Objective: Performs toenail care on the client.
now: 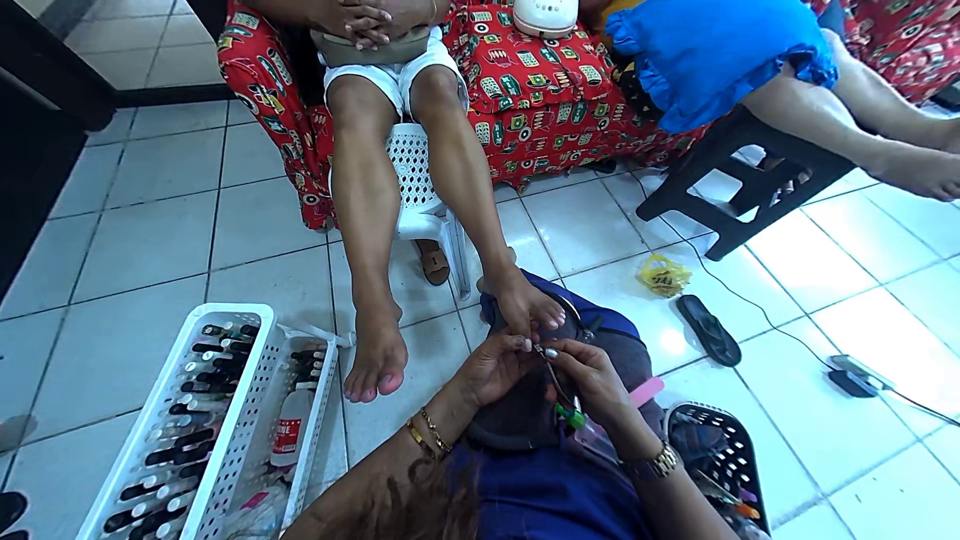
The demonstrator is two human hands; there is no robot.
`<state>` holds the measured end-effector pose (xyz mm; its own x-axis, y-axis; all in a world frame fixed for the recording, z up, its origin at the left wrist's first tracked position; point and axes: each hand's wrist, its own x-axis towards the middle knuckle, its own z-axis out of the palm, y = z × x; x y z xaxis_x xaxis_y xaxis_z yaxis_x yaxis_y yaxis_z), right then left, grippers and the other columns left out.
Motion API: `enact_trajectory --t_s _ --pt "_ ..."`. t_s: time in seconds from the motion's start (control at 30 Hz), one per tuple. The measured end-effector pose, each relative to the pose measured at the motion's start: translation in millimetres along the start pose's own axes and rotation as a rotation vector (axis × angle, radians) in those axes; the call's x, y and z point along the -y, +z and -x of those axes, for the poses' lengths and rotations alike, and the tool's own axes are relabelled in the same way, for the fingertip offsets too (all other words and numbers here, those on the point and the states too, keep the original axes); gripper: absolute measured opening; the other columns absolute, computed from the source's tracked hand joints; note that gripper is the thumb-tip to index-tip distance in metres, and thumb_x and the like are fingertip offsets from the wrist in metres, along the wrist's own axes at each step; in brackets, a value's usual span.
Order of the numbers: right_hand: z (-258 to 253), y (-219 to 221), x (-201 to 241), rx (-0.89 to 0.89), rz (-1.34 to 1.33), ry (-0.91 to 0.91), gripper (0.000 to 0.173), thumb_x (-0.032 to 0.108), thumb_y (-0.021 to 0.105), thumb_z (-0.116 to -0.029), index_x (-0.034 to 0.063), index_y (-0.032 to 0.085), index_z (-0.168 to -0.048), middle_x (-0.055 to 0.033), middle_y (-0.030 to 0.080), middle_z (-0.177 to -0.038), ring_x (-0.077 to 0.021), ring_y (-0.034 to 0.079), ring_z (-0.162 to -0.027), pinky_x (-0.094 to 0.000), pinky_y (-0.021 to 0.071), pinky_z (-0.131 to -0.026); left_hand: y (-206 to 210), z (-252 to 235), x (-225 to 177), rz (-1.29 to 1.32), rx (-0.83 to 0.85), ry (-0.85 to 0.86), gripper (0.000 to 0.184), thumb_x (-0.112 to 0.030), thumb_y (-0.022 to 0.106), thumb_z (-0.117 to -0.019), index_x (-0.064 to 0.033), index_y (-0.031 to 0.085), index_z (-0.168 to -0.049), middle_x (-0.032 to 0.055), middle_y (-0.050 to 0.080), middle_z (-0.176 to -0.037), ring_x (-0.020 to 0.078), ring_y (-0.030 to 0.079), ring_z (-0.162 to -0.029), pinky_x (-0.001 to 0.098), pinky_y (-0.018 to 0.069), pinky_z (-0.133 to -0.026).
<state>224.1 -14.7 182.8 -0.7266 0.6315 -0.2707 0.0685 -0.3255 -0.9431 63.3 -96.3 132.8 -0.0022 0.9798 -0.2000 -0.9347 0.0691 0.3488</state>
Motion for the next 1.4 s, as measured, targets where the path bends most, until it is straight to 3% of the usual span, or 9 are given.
enact_trajectory --t_s 0.37,0.67,0.87,1.07,1.17,1.4 --pt "-1 9 -8 -0.067 -0.085 -0.038 0.022 0.002 0.047 -0.1022 0.0010 0.069 -0.101 0.0026 0.066 -0.062 -0.0038 0.058 -0.043 -0.0195 0.0514 -0.042 2 0 0 0.023 -0.024 0.002 0.015 -0.003 0.064 -0.0899 -0.0089 0.064 -0.104 0.0085 0.072 -0.098 0.0207 0.072 -0.094 0.0374 0.0574 -0.094" --pt "-1 18 -17 -0.123 -0.277 -0.017 0.024 0.006 0.042 -0.1038 0.0033 0.066 -0.099 0.0052 0.057 -0.056 -0.0009 0.050 -0.041 -0.0166 0.0458 -0.041 5 0 0 -0.011 -0.051 0.002 0.015 -0.003 0.061 -0.0921 -0.0087 0.064 -0.105 0.0078 0.072 -0.099 0.0195 0.072 -0.094 0.0362 0.0574 -0.094" --pt "-1 10 -20 -0.069 -0.331 -0.002 0.026 0.007 0.044 -0.1032 0.0048 0.069 -0.100 0.0036 0.060 -0.056 -0.0017 0.052 -0.042 -0.0177 0.0470 -0.042 2 0 0 -0.011 -0.030 0.002 0.014 -0.003 0.059 -0.0931 -0.0086 0.064 -0.105 0.0084 0.072 -0.101 0.0209 0.072 -0.096 0.0379 0.0569 -0.095" --pt "2 5 -16 -0.049 -0.100 -0.123 0.024 0.002 0.049 -0.1008 0.0011 0.072 -0.105 0.0010 0.072 -0.072 -0.0067 0.065 -0.052 -0.0222 0.0576 -0.049 4 1 0 -0.030 -0.032 0.004 0.016 -0.004 0.061 -0.0915 -0.0102 0.063 -0.106 0.0065 0.072 -0.099 0.0192 0.072 -0.094 0.0365 0.0574 -0.093" --pt "2 8 -12 -0.075 -0.065 -0.124 0.023 0.001 0.049 -0.1009 -0.0005 0.072 -0.104 -0.0007 0.073 -0.072 -0.0074 0.067 -0.053 -0.0223 0.0581 -0.050 3 2 1 -0.040 -0.024 0.010 0.015 -0.005 0.061 -0.0910 -0.0106 0.063 -0.105 0.0063 0.072 -0.099 0.0184 0.072 -0.093 0.0356 0.0578 -0.092" --pt "-2 14 -16 -0.138 -0.124 -0.147 0.020 0.007 0.047 -0.1024 0.0041 0.066 -0.098 0.0059 0.061 -0.062 -0.0007 0.052 -0.044 -0.0171 0.0488 -0.043 3 1 1 -0.014 -0.024 0.006 0.018 -0.005 0.063 -0.0920 -0.0088 0.063 -0.110 0.0076 0.072 -0.102 0.0203 0.072 -0.098 0.0376 0.0563 -0.097"
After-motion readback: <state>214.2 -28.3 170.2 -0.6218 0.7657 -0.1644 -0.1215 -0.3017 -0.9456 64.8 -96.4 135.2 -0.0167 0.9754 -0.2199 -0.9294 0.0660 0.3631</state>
